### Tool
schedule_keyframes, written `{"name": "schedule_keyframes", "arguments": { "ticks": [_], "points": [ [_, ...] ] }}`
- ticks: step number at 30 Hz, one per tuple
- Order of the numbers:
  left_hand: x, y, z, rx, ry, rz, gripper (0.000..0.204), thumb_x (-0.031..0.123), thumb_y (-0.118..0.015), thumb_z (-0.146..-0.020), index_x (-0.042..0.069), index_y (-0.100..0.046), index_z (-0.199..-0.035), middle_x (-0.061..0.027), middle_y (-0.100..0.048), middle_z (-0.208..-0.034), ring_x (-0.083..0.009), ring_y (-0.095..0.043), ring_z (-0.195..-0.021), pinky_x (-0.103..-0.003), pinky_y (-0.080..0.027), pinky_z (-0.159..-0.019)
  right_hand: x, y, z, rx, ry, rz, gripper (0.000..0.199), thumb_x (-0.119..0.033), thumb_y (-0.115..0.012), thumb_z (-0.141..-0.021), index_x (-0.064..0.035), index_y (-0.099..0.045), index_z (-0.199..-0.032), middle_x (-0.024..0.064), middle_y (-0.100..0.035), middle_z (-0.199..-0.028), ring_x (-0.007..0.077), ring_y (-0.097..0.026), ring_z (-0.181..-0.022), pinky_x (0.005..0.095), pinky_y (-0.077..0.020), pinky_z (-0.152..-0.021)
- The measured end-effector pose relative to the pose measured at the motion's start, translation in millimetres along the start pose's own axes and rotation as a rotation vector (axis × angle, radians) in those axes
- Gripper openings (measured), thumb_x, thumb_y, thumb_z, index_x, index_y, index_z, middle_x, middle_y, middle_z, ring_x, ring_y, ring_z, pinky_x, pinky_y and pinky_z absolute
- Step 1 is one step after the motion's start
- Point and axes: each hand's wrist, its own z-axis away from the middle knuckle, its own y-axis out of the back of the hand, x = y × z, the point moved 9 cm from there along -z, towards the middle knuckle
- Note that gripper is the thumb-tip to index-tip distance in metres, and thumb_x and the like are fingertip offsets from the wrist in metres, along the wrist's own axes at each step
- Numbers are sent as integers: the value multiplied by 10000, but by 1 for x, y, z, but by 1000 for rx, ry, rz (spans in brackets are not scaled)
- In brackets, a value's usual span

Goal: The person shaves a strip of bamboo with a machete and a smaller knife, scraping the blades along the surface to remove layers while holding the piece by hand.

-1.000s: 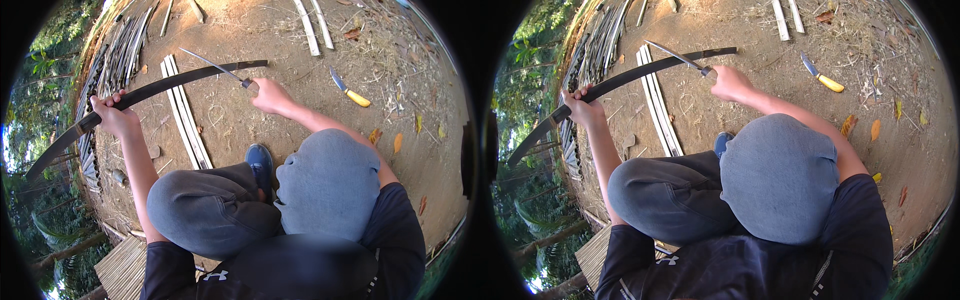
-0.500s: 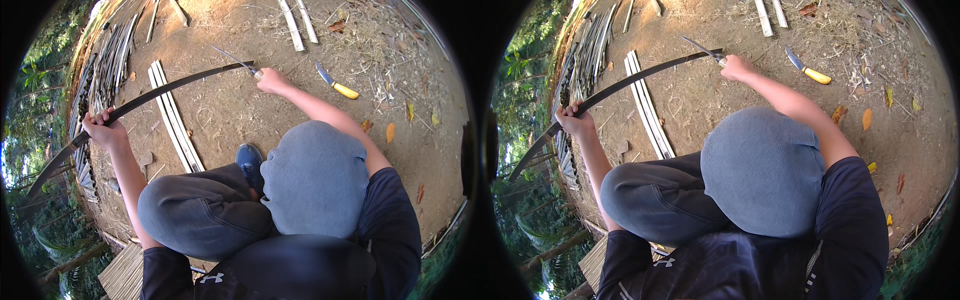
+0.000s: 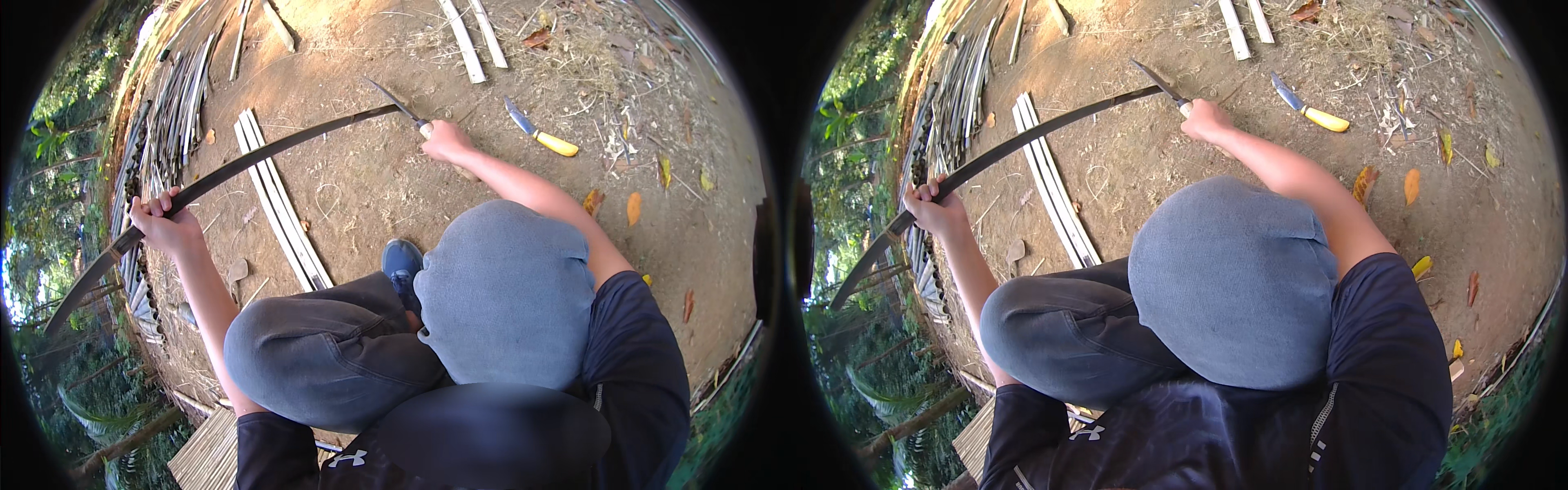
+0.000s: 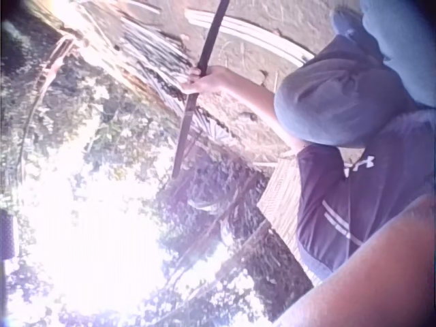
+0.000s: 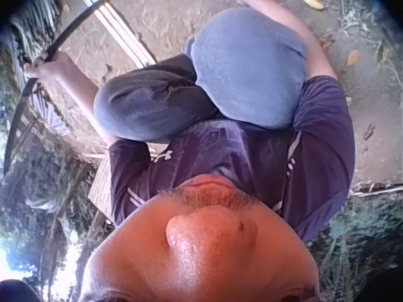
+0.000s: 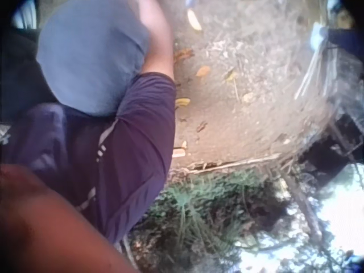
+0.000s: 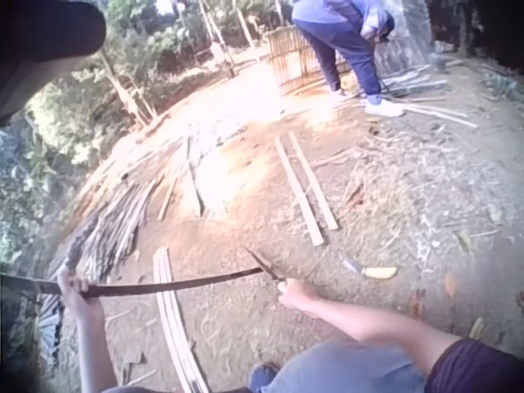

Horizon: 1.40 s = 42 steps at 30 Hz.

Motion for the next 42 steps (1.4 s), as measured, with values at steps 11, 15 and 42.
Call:
{"name": "schedule_keyframes", "arguments": {
  "ticks": [11, 15, 42],
  "points": [
    [0, -1, 2, 6, -15, -28, 332, 208, -532, -993, 132, -348, -727, 11, -304, -623, -157, -386, -573, -417, -480, -692, 28, -9, 10, 49, -45, -117, 227, -146, -600, -782, -56, -635, -987, 158, -690, -956, 307, -681, -905, 419, -520, -770],
    [-3, 2, 2, 40, 19, -4, 316, 187, -531, -955, 144, -352, -697, 9, -315, -593, -157, -387, -563, -401, -461, -667, 47, -8, 6, 8, -103, -140, 211, -136, -592, -780, -43, -630, -965, 170, -690, -940, 320, -680, -898, 423, -513, -771],
    [7, -30, 27, -129, 8, 88, 227, 286, -389, -734, 184, -268, -572, 30, -252, -454, -105, -225, -358, -247, -217, -352, -74, -6, 78, -70, 343, -28, 172, -104, -582, -856, -23, -551, -1005, 48, -569, -727, 143, -545, -582, 317, -403, -462]
  ]
}}
